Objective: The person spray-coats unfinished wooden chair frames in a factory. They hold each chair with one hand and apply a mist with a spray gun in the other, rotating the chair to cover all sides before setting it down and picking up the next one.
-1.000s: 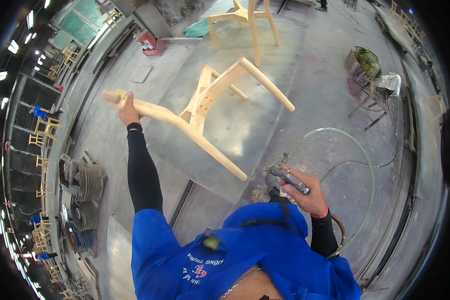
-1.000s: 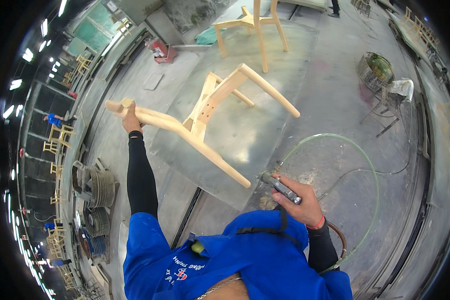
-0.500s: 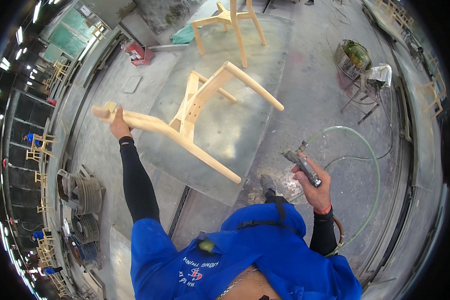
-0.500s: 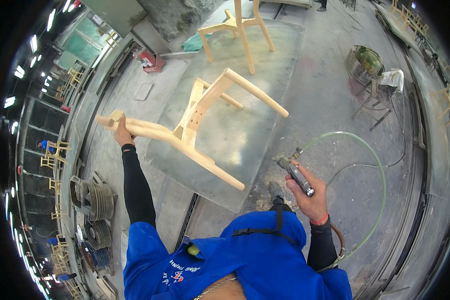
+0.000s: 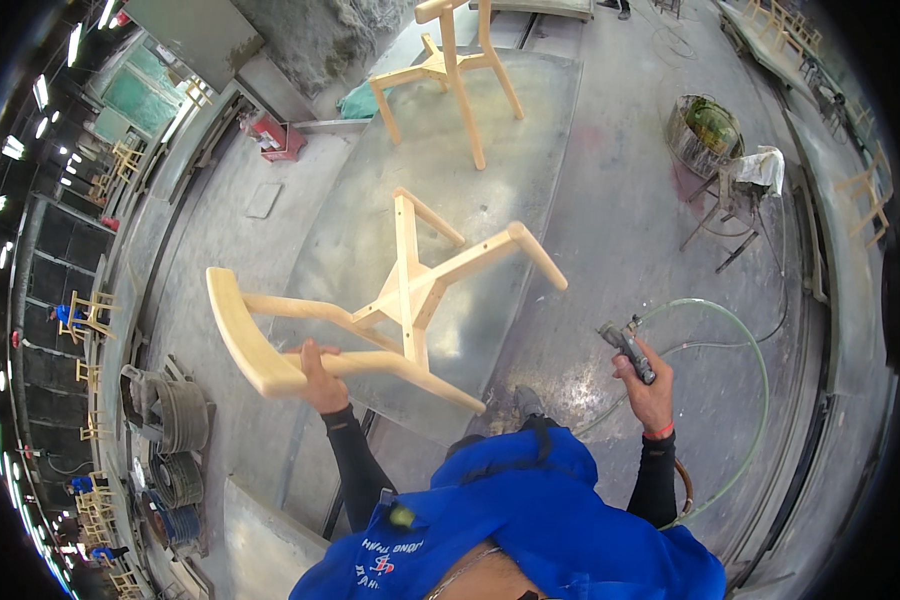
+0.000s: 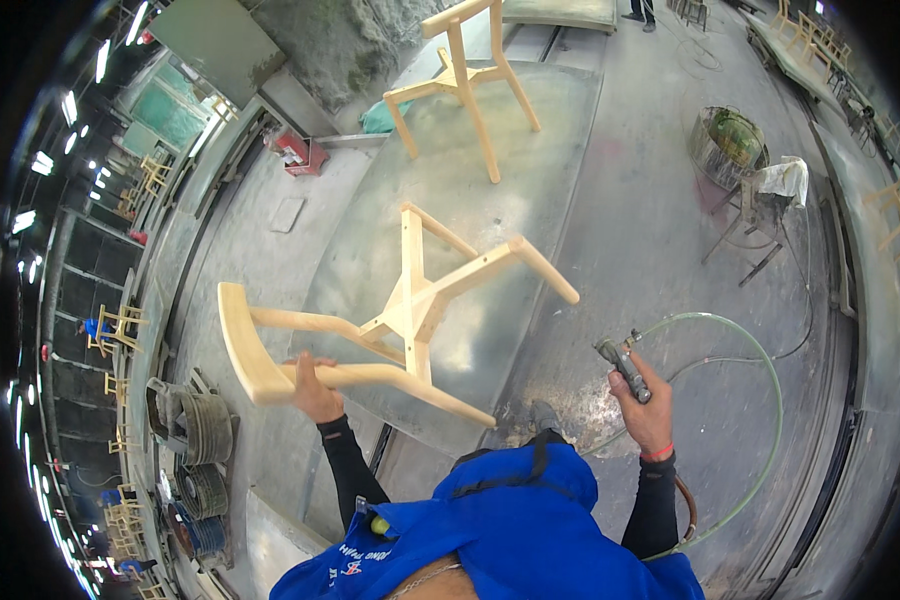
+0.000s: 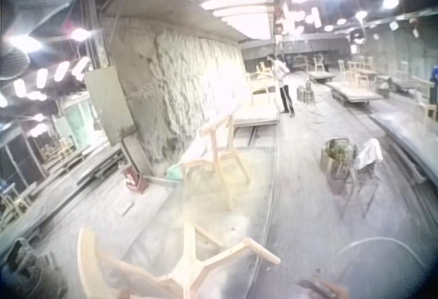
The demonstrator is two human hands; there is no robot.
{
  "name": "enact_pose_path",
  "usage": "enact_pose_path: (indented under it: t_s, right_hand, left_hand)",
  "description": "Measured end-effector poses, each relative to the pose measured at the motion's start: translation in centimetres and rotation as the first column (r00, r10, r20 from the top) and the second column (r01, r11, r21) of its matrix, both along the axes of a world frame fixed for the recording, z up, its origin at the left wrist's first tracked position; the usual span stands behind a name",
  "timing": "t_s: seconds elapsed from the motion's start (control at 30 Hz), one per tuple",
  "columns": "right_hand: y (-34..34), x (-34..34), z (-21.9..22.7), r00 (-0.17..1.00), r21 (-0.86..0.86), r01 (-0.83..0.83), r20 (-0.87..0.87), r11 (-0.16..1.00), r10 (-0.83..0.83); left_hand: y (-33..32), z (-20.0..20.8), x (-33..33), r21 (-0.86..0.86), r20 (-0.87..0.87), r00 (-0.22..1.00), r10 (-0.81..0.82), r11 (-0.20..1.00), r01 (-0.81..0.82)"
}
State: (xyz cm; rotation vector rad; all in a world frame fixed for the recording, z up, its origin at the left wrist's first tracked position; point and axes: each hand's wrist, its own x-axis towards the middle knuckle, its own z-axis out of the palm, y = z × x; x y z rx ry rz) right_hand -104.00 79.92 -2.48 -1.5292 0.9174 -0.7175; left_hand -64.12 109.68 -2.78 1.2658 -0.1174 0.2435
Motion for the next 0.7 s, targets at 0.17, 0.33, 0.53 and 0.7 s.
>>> enact_pose_path:
  t_s: [0.17,0.33,0.53,0.7]
  right_hand:
    - [-3.9,1.8,0.2,0.999,0.033,-0.044,-0.011,0.998,0.045]
    - [-4.1,5.1,-0.4,0.991,0.075,-0.131,0.016,0.989,0.13]
    - [-2.9,8.6,0.4,0.959,0.05,-0.276,-0.051,0.96,0.278]
    - [-1.7,11.1,1.1,0.952,0.03,-0.287,-0.101,0.958,0.288]
  left_hand:
    - [5.3,-1.7,3.2,0.02,0.018,0.97,-0.244,0.97,0.243]
    - [11.7,-0.6,17.5,0.262,-0.16,0.957,-0.241,0.925,0.276]
    - [11.7,-9.2,25.1,0.707,-0.145,0.989,0.019,0.702,0.09]
    - [5.5,-22.5,13.1,0.358,-0.636,0.636,-0.436,0.564,0.744]
